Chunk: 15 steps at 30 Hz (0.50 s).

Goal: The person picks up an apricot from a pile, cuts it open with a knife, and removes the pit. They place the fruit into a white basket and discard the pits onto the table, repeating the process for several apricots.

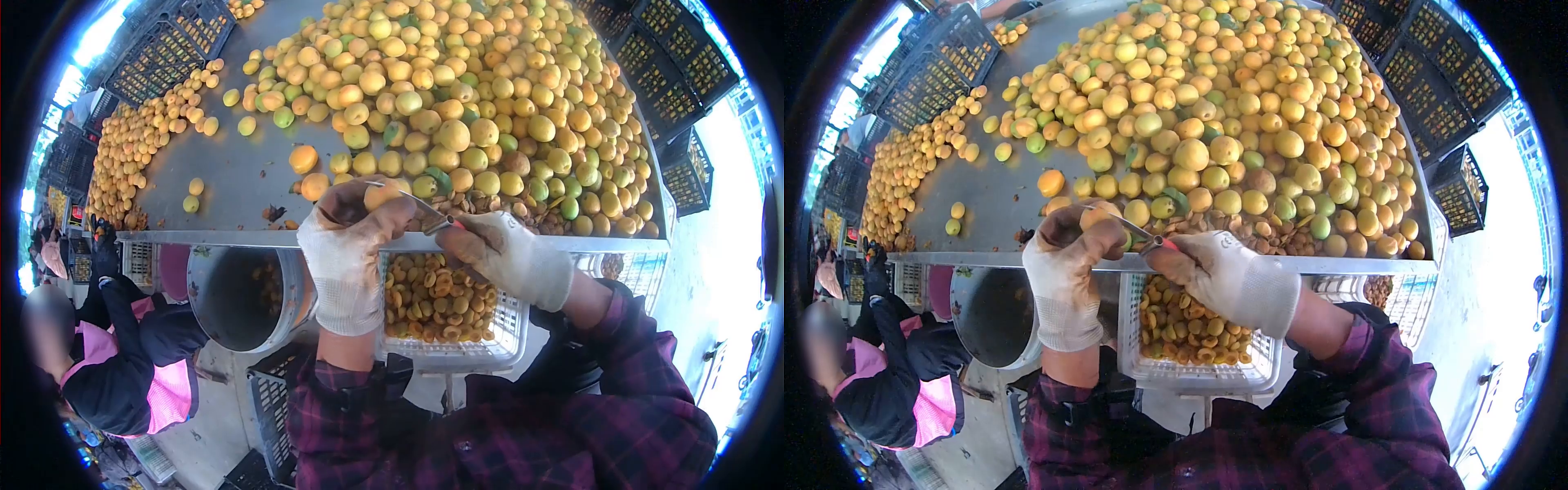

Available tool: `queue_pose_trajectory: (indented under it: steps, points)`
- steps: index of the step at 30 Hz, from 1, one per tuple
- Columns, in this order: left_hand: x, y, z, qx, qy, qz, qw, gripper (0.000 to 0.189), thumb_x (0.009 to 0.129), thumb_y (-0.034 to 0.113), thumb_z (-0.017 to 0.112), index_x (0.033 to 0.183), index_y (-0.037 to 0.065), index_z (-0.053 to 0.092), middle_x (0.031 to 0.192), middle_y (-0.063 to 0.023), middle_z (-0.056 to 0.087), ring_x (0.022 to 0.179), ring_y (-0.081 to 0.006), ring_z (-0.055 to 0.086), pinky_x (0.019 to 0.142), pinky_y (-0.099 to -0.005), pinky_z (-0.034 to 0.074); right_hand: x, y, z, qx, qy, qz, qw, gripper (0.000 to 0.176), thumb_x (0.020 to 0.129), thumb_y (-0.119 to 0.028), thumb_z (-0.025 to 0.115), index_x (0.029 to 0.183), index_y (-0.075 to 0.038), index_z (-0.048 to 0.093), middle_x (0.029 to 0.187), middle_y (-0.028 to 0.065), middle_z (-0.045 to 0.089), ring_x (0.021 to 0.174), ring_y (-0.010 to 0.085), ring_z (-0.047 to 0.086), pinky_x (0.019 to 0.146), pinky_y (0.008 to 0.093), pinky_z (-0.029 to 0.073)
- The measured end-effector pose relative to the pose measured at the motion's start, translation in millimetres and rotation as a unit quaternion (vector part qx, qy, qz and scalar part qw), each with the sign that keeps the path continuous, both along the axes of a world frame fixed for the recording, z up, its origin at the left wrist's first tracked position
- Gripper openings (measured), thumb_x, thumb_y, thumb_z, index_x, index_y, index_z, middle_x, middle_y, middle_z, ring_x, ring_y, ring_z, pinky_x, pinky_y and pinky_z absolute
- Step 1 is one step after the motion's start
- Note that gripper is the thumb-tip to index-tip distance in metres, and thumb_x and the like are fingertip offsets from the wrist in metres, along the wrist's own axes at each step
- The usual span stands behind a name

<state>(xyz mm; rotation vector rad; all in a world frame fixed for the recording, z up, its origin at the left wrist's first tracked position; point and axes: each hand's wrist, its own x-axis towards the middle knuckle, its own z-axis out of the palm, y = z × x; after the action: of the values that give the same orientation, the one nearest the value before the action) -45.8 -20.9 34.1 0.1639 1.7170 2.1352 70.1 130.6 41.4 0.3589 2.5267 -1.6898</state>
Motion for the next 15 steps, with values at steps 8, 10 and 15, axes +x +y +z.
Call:
queue_pose_trajectory:
  steps: [8, 10, 15]
  points:
    - [3.1, 7.5, 10.2, -0.053, -0.017, 0.038, 0.998, 0.028, 0.078, 0.011, 0.082, 0.096, -0.006, 0.068, 0.075, -0.0035, 0.066, 0.061, -0.0067, 0.057, 0.056, -0.0208, 0.043, -14.3, -23.6, -18.9, 0.001, 0.07, -0.062, 0.996, 0.034, 0.102, -0.031, 0.057, 0.104, 0.002, 0.064, 0.079, 0.0205, 0.065, 0.074, 0.0257, 0.064, 0.068, 0.0382, 0.049]
    - [7.3, 5.2, 12.1, -0.051, -0.005, 0.019, 0.998, 0.028, 0.079, 0.013, 0.081, 0.095, -0.007, 0.068, 0.075, -0.0026, 0.065, 0.062, -0.0061, 0.056, 0.056, -0.0206, 0.043, -12.5, -23.2, -8.3, 0.017, 0.049, -0.05, 0.997, 0.034, 0.102, -0.031, 0.057, 0.104, 0.002, 0.063, 0.08, 0.0207, 0.065, 0.072, 0.0255, 0.063, 0.068, 0.0384, 0.049]
    - [5.1, -2.7, 3.2, -0.112, 0.031, -0.012, 0.993, 0.03, 0.08, 0.017, 0.079, 0.095, -0.007, 0.068, 0.075, -0.0009, 0.064, 0.063, -0.0051, 0.053, 0.056, -0.0207, 0.042, -11.3, -42.7, -32.3, -0.053, 0.08, -0.067, 0.993, 0.035, 0.102, -0.032, 0.058, 0.103, 0.003, 0.059, 0.081, 0.0224, 0.062, 0.069, 0.035, 0.058, 0.066, 0.0388, 0.049]
